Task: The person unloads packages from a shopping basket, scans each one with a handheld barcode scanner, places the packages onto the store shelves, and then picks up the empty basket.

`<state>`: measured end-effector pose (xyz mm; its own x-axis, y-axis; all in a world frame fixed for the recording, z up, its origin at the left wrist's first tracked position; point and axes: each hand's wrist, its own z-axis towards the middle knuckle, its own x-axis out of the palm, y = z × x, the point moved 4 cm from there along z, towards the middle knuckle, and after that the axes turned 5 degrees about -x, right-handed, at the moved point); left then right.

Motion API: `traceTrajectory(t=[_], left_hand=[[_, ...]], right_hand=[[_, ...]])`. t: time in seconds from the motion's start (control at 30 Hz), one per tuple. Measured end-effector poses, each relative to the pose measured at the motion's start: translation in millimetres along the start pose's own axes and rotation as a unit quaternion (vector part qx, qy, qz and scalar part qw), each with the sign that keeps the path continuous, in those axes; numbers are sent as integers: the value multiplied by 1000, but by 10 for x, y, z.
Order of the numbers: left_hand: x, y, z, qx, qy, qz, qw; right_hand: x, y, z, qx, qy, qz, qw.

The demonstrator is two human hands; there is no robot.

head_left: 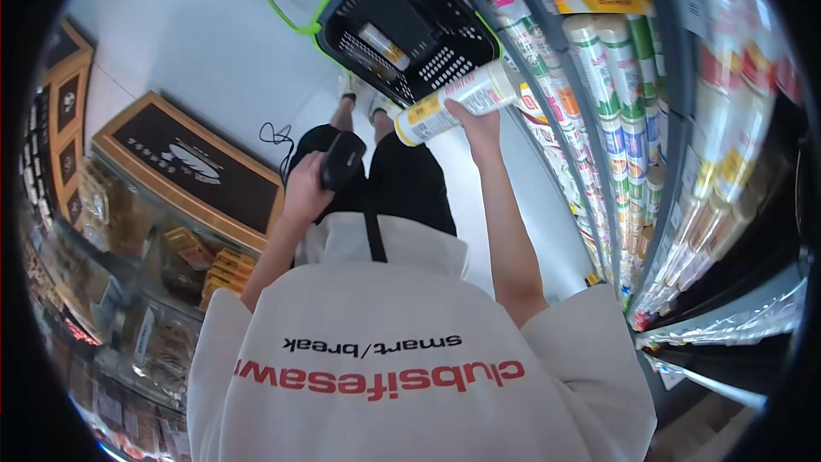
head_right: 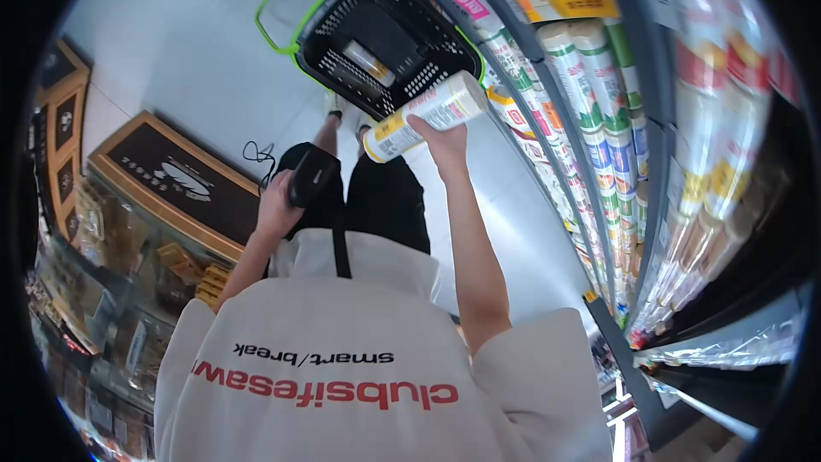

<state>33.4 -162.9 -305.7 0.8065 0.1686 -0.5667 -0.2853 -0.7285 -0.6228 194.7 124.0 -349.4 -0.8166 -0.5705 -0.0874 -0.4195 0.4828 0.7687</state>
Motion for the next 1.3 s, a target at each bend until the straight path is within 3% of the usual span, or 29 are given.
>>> traceTrajectory(t=[0.07, 0.13, 0.27, 0.3, 0.4, 0.6, 0.8, 0.93, 1.13, 1.3], left_hand=[[-262, -280, -167, 55, -21, 24, 998], [-582, -774, -299, 62, 40, 41, 996], [-997, -1566, -605, 73, 20, 77, 994], [-1089, -1733, -695, 124, -31, 34, 991], [-1334, -2164, -921, 139, -40, 15, 989], [-1432, -2525, -1043, 211, -54, 13, 976], [-1531, -2821, -1067, 319, -91, 6, 943], [-1480, -2970, -1058, 355, -74, -2, 932], [-1441, -3006, -992, 368, -72, -10, 927], [-1553, -2896, -934, 334, -97, -76, 934]], right_hand=[[10, 306, -337, -26, -29, 37, 999], [57, 706, -678, -70, -24, 58, 996], [77, 1318, -1121, -149, -21, 117, 982], [91, 1488, -1238, -161, -24, 134, 977], [52, 1841, -1495, -214, -36, 191, 957], [-241, 2243, -1972, -274, -64, 296, 913], [-526, 2417, -2401, -351, -75, 306, 882], [-686, 2304, -2380, -311, -102, 292, 899], [-745, 2400, -2367, -348, -106, 375, 853], [-845, 2508, -2188, -245, -76, 421, 870]])
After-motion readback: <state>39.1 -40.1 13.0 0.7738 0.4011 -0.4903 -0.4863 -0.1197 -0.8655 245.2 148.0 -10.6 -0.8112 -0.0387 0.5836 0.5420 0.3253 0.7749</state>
